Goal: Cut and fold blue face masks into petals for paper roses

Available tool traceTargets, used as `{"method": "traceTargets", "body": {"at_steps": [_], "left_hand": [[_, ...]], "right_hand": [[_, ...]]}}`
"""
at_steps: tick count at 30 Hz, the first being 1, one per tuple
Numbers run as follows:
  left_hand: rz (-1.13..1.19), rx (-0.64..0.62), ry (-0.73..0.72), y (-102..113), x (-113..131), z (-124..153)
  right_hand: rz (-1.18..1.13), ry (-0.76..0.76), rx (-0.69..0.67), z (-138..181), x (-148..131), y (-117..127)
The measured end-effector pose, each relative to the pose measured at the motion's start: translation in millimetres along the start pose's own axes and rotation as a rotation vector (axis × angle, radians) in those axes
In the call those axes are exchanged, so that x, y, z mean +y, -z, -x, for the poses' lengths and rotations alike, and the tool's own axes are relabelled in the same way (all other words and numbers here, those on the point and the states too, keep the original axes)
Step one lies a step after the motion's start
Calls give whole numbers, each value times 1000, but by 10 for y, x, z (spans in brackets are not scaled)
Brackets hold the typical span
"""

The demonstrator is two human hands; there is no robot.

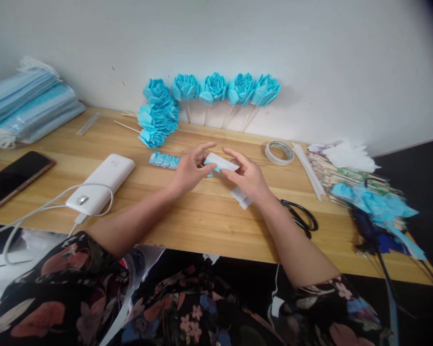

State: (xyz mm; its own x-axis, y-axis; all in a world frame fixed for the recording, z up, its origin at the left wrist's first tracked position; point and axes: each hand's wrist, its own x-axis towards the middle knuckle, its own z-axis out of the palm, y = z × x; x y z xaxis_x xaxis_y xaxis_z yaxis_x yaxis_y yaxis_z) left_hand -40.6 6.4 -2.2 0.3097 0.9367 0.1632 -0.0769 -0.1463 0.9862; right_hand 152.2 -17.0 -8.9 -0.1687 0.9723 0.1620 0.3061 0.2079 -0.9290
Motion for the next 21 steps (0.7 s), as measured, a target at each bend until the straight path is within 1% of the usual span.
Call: {"method": "traceTargets", "body": {"at_steps": [3,6,9,12,16,21], "left_hand": [[76,30,-14,9,16,2],[131,17,30,5,34,11],[104,-45,131,-3,44,19],[17,-85,196,-10,33,24],[-50,-19,211,-14,1,23],[-47,7,224,-12,9,24]], "right_hand": [[-12,4,-13,-12,41,-3],[-41,-28,36,-18,35,-2],[-92,-15,81,-21,5,1],[-114,10,72,-23,-13,-8],[-120,5,41,-12,-27,-24],[-69,-41,103,9,-25,-16]]}}
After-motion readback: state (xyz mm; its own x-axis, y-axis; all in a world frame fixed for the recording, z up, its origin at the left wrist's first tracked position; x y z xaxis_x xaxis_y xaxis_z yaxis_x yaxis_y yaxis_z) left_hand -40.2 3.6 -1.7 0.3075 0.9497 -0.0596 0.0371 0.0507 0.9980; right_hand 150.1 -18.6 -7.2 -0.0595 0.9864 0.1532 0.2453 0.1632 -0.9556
